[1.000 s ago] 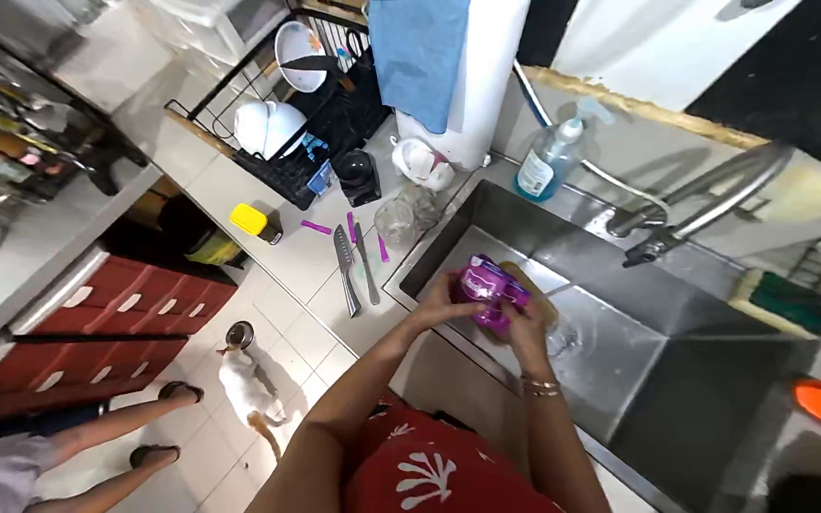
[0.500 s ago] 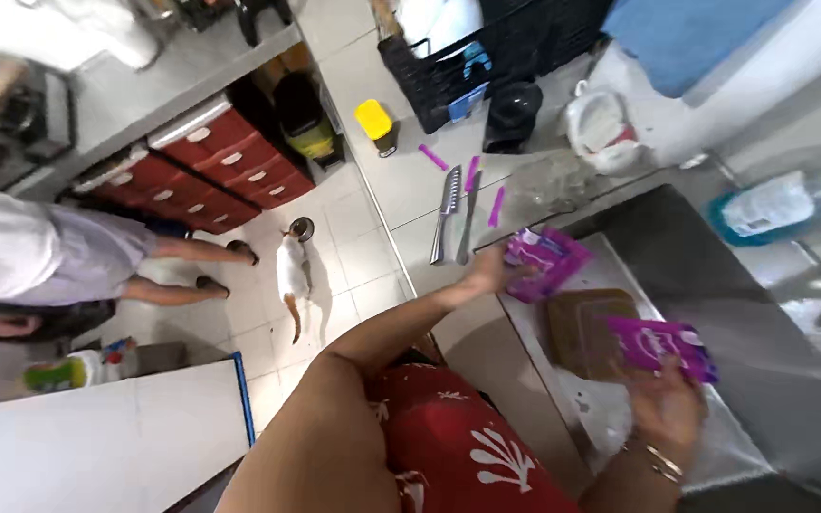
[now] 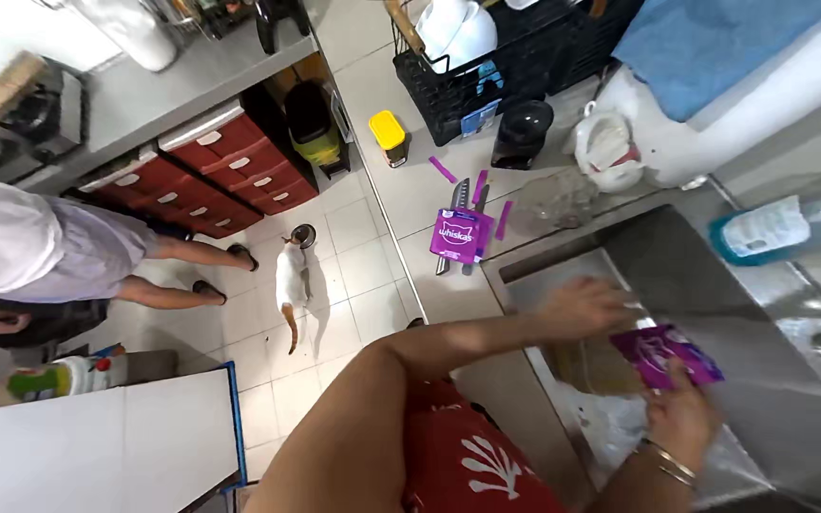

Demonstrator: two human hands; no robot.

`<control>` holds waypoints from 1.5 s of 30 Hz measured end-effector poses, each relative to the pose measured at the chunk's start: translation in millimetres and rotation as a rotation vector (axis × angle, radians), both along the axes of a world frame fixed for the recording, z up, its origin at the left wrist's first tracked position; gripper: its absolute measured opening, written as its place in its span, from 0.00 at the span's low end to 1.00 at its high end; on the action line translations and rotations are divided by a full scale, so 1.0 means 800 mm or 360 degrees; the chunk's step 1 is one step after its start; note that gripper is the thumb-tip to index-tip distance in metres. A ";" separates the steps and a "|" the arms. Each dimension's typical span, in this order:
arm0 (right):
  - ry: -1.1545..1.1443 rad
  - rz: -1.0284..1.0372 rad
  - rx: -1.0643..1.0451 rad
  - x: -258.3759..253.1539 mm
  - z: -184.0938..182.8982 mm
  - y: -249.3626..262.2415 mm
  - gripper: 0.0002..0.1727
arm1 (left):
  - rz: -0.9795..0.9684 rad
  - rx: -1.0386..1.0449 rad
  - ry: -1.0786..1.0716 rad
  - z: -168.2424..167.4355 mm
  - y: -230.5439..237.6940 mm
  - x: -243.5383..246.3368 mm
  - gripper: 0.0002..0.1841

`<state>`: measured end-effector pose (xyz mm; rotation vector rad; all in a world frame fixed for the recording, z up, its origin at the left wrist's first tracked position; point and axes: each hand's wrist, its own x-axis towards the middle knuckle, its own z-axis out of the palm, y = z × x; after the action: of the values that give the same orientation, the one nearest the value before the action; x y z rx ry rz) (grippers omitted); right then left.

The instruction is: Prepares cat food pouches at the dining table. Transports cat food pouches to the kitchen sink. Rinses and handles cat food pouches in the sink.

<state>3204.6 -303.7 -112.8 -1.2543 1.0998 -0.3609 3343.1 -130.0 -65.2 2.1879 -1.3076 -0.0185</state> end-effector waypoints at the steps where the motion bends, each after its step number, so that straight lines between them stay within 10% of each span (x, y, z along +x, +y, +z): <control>1: 0.0012 0.0009 -0.0018 -0.002 0.004 -0.001 0.17 | -0.0141 0.0014 0.0056 0.001 -0.034 -0.005 0.18; 10: 0.0082 0.0013 -0.0136 -0.047 0.018 -0.030 0.21 | -0.0658 0.0522 0.0660 0.013 -0.146 -0.003 0.15; 17: 0.0237 0.0270 -0.0991 -0.026 -0.009 -0.010 0.67 | -0.0571 0.0575 0.0761 0.006 -0.168 -0.004 0.17; 28: 0.0900 0.0278 -0.0859 0.010 -0.006 0.009 0.63 | -0.0496 0.0466 0.0635 -0.039 -0.166 0.004 0.16; 45: 0.0184 0.0061 -0.0746 -0.018 -0.075 -0.003 0.61 | -0.0595 0.0358 0.0884 -0.009 -0.197 -0.014 0.17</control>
<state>3190.5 -305.9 -172.5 -1.7245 1.1235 -0.5433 3331.9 -288.0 -72.6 1.8722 -1.3968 -0.8887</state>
